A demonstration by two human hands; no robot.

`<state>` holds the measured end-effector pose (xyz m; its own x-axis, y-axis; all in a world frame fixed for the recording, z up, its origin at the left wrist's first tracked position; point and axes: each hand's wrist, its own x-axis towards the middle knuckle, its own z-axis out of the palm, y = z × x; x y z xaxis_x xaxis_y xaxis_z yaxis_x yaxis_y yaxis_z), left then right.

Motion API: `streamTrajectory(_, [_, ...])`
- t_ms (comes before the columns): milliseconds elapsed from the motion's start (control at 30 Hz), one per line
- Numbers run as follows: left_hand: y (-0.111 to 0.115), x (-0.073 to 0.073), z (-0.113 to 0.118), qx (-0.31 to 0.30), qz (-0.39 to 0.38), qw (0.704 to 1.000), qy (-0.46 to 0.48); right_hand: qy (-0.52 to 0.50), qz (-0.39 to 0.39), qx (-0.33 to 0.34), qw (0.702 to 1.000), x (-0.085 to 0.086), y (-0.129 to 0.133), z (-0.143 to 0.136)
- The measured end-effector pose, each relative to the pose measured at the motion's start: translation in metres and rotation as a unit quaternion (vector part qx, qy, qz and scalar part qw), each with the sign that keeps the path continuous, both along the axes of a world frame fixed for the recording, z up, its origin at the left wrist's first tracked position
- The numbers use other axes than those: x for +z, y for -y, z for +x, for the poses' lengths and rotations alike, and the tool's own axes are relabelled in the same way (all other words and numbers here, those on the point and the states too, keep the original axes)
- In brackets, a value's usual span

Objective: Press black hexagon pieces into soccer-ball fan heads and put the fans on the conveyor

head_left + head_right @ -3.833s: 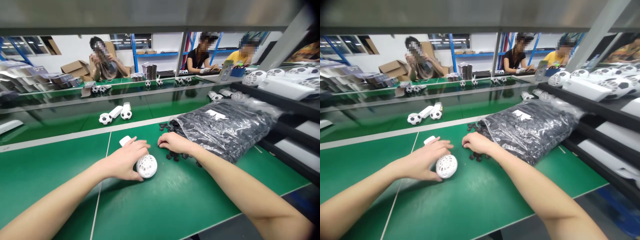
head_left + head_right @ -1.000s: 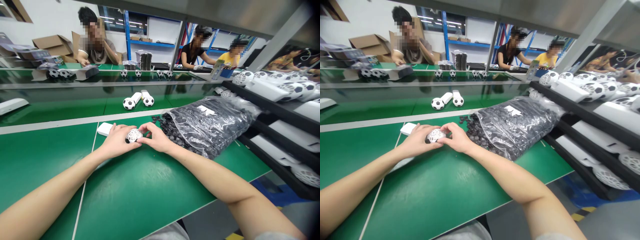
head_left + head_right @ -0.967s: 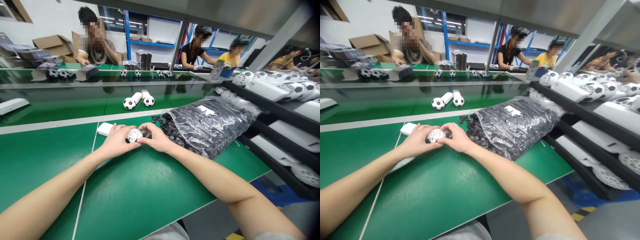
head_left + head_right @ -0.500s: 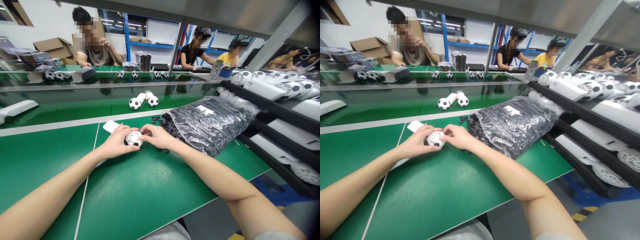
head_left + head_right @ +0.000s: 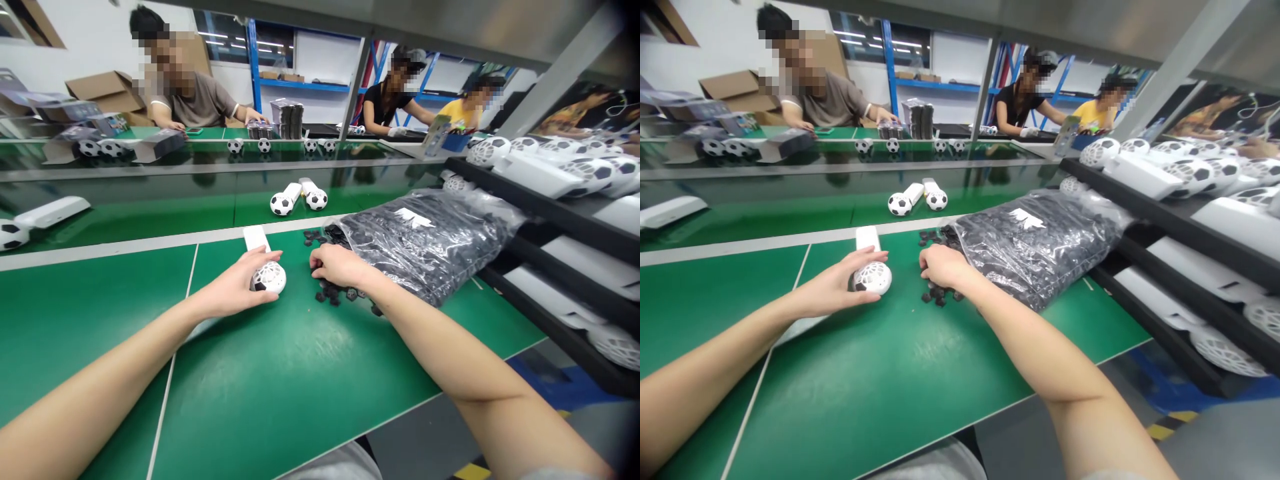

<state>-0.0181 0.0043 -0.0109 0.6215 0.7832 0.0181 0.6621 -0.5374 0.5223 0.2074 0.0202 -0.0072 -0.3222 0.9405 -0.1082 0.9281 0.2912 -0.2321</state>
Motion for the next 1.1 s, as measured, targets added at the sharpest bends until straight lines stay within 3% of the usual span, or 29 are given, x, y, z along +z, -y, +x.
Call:
streamTrajectory(200, [-0.001, 0.000, -0.004, -0.019, -0.037, 0.999, 0.031, -0.107, 0.011, 0.045, 0.993, 0.002, 0.008, -0.003])
streamTrajectory(300, [-0.004, -0.002, -0.005, -0.034, -0.041, 0.998, 0.041, -0.223, 0.007, 0.084, 0.971, 0.001, 0.012, -0.007])
streamTrajectory(433, [-0.007, -0.002, -0.009, -0.051, -0.048, 0.997, 0.045, -0.338, -0.067, 0.104, 0.933, 0.002, 0.014, -0.012])
streamTrajectory(600, [-0.007, -0.003, -0.008, -0.048, -0.037, 0.997, 0.040, -0.345, 0.054, 0.161, 0.923, 0.002, 0.017, -0.017])
streamTrajectory(867, [-0.003, -0.004, -0.001, -0.016, -0.026, 0.998, 0.057, -0.290, 0.108, 0.257, 0.916, -0.006, 0.024, -0.027])
streamTrajectory(967, [-0.002, -0.004, 0.002, -0.003, -0.021, 0.997, 0.069, -0.312, 0.112, 0.244, 0.911, -0.010, 0.023, -0.031])
streamTrajectory(1100, [0.000, -0.005, 0.004, 0.009, -0.018, 0.996, 0.087, -0.392, 0.084, 0.159, 0.902, -0.020, 0.017, -0.035])
